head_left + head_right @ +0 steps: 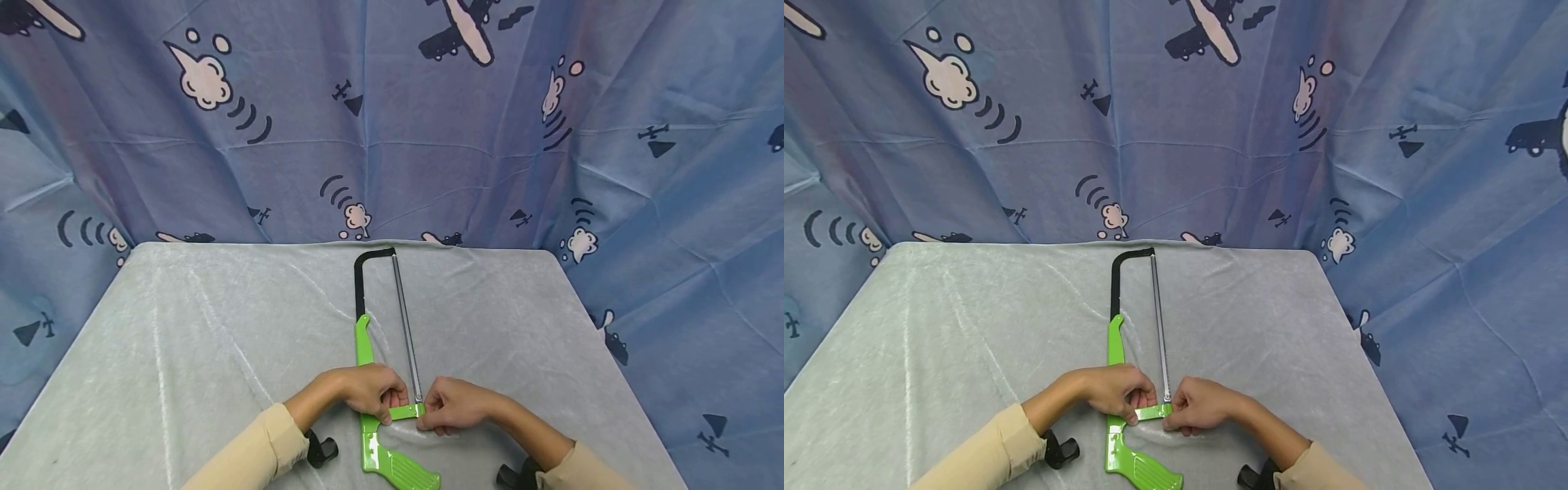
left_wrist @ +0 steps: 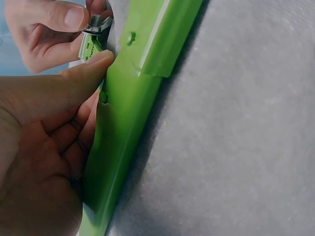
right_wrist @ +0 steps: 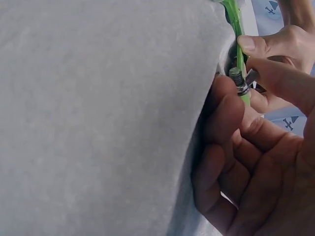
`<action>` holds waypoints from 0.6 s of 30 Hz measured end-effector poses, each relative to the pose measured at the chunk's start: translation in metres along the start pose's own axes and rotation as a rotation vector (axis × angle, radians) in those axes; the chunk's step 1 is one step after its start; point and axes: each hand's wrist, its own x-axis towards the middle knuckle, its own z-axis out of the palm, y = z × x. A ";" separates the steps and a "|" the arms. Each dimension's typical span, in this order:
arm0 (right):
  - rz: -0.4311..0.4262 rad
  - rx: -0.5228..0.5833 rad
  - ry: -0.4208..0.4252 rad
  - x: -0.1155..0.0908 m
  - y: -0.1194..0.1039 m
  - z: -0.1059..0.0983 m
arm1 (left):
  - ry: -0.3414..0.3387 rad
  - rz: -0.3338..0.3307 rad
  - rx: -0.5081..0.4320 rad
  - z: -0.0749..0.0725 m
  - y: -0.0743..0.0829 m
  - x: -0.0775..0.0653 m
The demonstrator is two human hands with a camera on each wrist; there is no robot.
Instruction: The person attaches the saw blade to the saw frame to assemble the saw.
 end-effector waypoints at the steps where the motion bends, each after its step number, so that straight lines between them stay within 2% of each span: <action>1: 0.000 0.009 -0.006 0.000 0.000 0.000 | 0.000 0.001 0.000 0.000 0.000 0.000; 18: -0.010 0.073 -0.069 0.000 0.001 -0.004 | -0.004 -0.018 -0.005 -0.001 0.003 -0.001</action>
